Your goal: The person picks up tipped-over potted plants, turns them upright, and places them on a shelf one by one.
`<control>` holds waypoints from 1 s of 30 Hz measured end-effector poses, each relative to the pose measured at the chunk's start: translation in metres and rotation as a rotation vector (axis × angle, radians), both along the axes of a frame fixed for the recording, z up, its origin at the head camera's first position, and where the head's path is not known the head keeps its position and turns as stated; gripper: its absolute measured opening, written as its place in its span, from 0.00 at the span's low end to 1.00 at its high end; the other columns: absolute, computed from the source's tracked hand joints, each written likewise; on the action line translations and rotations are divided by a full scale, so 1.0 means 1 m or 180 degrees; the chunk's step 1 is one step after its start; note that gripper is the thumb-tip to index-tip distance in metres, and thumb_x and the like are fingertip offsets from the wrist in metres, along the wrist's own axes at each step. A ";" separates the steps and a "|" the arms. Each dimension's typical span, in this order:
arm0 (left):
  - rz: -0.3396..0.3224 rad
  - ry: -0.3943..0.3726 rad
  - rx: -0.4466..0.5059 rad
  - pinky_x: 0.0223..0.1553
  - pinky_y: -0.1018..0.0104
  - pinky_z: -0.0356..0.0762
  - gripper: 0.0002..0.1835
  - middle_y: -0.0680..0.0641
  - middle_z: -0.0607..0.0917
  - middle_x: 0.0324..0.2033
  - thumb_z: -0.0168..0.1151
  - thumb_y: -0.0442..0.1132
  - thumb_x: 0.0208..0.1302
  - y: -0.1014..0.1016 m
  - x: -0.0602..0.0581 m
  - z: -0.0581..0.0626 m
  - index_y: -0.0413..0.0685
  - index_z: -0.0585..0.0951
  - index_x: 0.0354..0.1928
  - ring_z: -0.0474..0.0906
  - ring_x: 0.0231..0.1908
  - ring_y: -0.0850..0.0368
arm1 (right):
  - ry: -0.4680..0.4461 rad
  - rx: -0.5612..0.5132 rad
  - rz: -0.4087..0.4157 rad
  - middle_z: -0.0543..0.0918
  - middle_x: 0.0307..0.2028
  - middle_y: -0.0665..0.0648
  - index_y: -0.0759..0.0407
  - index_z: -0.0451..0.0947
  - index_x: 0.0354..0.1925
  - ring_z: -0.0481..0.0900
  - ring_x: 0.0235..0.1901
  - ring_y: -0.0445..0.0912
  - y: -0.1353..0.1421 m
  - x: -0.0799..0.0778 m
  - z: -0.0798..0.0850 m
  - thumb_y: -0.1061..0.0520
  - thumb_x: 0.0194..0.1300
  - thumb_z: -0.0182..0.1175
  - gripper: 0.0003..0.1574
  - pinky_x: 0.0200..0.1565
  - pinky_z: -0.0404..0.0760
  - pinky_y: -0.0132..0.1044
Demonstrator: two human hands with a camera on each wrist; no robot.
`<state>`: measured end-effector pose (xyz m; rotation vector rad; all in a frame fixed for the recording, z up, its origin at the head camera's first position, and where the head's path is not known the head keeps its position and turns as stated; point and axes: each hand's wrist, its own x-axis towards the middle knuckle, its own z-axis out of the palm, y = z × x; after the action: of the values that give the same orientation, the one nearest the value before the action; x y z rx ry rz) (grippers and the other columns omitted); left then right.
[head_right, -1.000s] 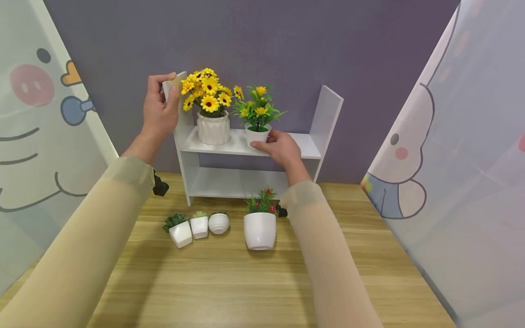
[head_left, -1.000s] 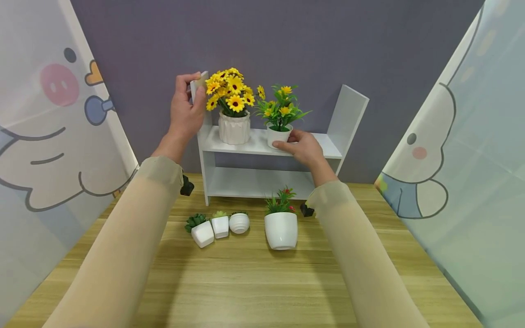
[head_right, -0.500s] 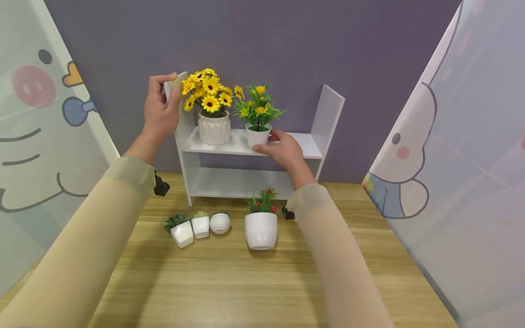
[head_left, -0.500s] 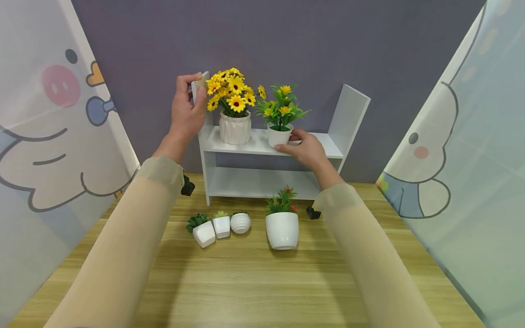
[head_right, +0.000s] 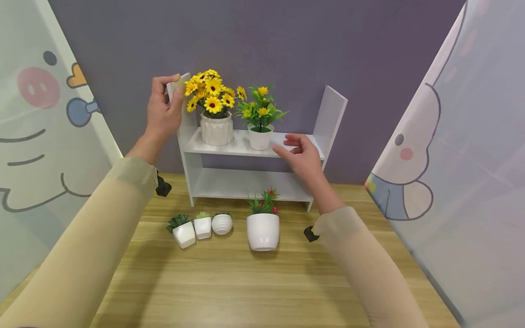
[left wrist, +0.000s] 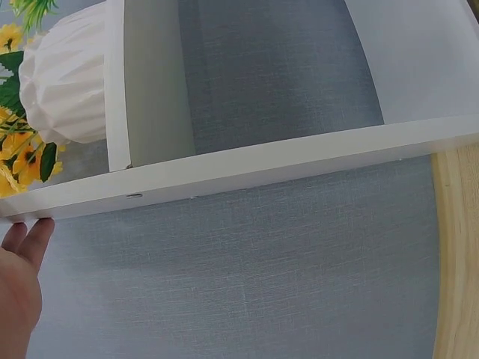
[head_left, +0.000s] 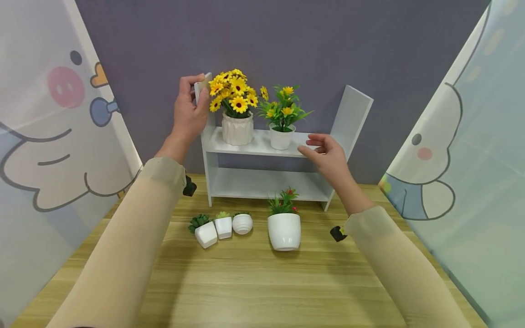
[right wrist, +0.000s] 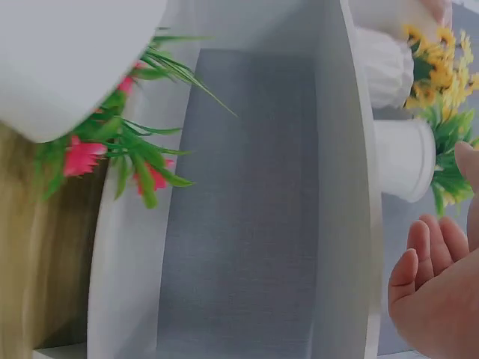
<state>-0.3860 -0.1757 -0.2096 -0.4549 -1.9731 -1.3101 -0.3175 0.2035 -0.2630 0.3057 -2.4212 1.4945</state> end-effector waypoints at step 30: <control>0.0012 0.0107 -0.0146 0.49 0.66 0.75 0.26 0.42 0.74 0.73 0.49 0.51 0.86 -0.003 -0.003 -0.003 0.57 0.66 0.79 0.76 0.55 0.52 | -0.0540 0.0582 0.0535 0.84 0.64 0.67 0.62 0.77 0.70 0.83 0.50 0.50 0.045 0.057 -0.086 0.46 0.77 0.70 0.33 0.50 0.85 0.39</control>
<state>-0.3888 -0.1787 -0.2129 -0.4919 -1.9787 -1.2493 -0.2600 0.2480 -0.3488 0.4473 -2.7348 1.4187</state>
